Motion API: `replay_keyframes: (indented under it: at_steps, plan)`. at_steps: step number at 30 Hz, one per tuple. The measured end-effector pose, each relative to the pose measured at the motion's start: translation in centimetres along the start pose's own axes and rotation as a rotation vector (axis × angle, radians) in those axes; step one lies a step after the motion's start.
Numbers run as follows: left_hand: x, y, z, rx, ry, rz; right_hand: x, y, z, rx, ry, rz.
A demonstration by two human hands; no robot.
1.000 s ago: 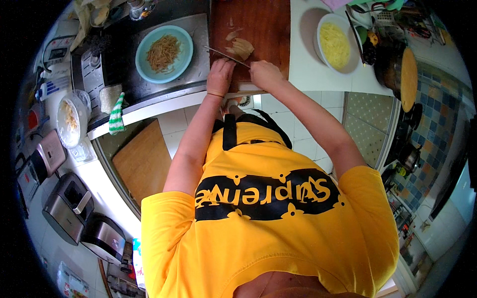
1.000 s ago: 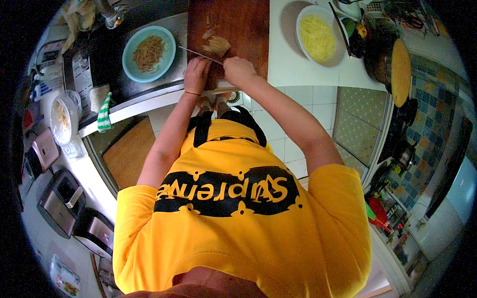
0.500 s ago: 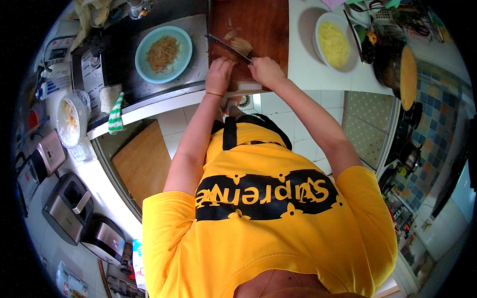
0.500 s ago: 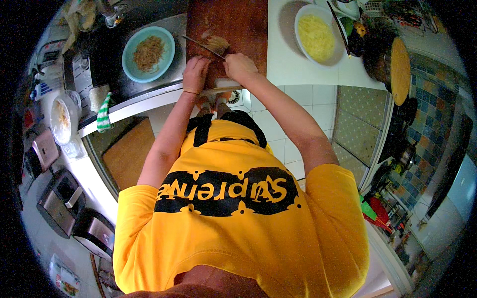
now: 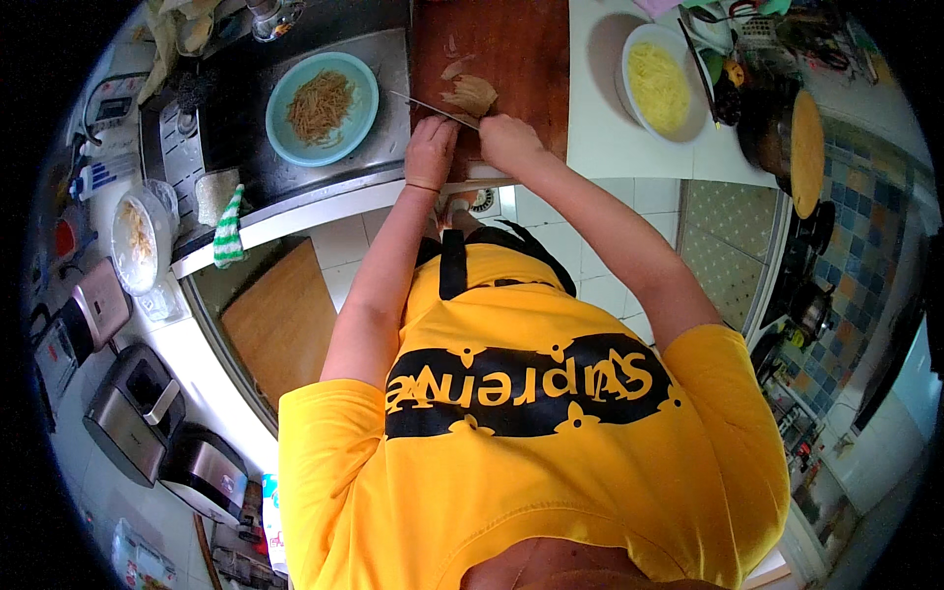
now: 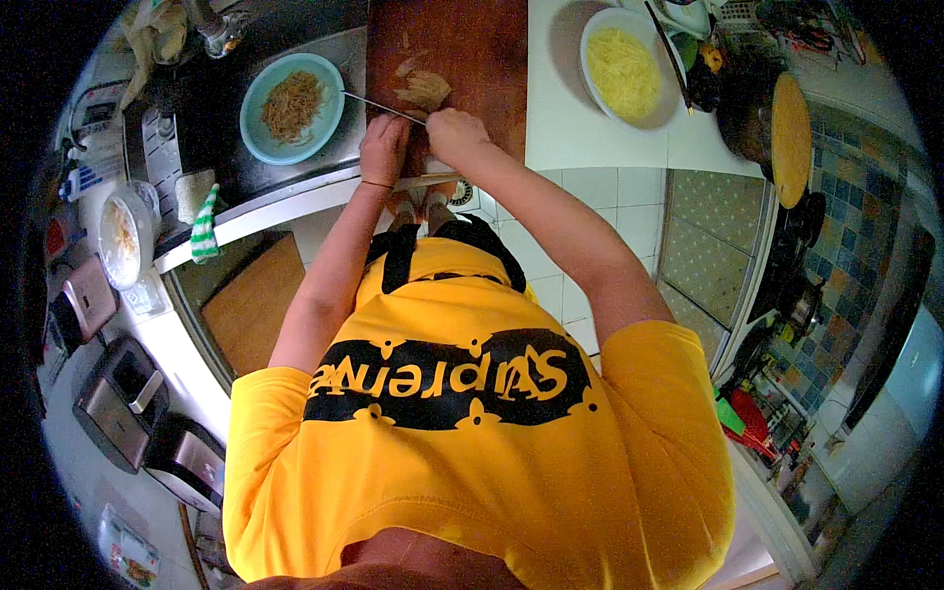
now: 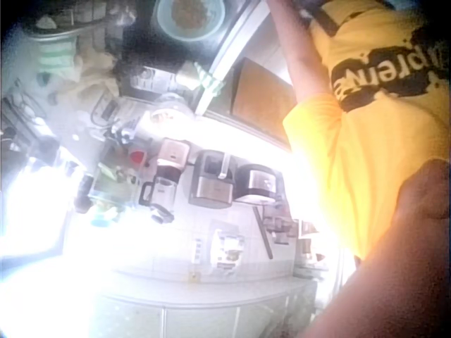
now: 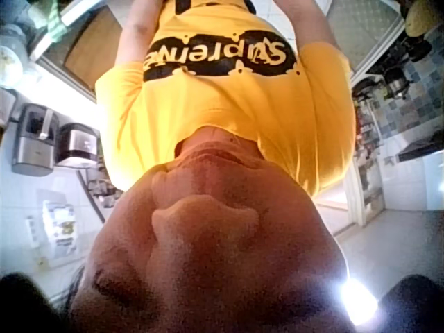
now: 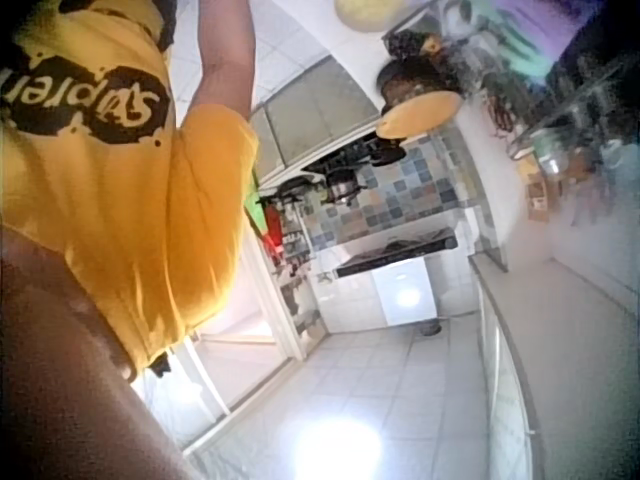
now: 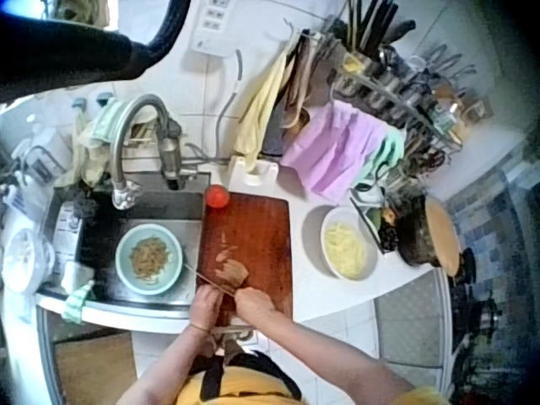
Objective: The person slices a vegetable into thin strips on a wooden cutting board using a knife and moves the julienned pieces into a blue bowl.
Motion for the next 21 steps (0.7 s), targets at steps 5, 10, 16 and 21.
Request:
replay_keyframes:
  at_steps: [5, 10, 16, 21]
  plan:
    - [-0.1, 0.0, 0.0, 0.025, -0.035, -0.005, -0.1, -1.0, -0.9, 0.105, -0.04, -0.095]
    - [0.6, 0.4, -0.4, 0.044, -0.038, -0.007, 2.4, -0.5, 0.0, 0.164, -0.017, -0.236]
    - [0.2, 0.2, 0.1, 0.035, -0.016, 0.011, 2.1, 0.8, 2.2, 0.0, -0.006, -0.052]
    - [0.5, 0.3, -0.2, 0.04, -0.021, 0.021, 2.5, 0.2, 2.2, 0.03, 0.045, -0.021]
Point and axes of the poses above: each hand's wrist, its own z-axis away from the middle knuckle, its own y-axis out of the back of the hand, x = y × z, the point moved 3 cm from there along -z, towards the middle knuckle, and after that the axes turned 11 degrees about z, right-handed, at the moved point
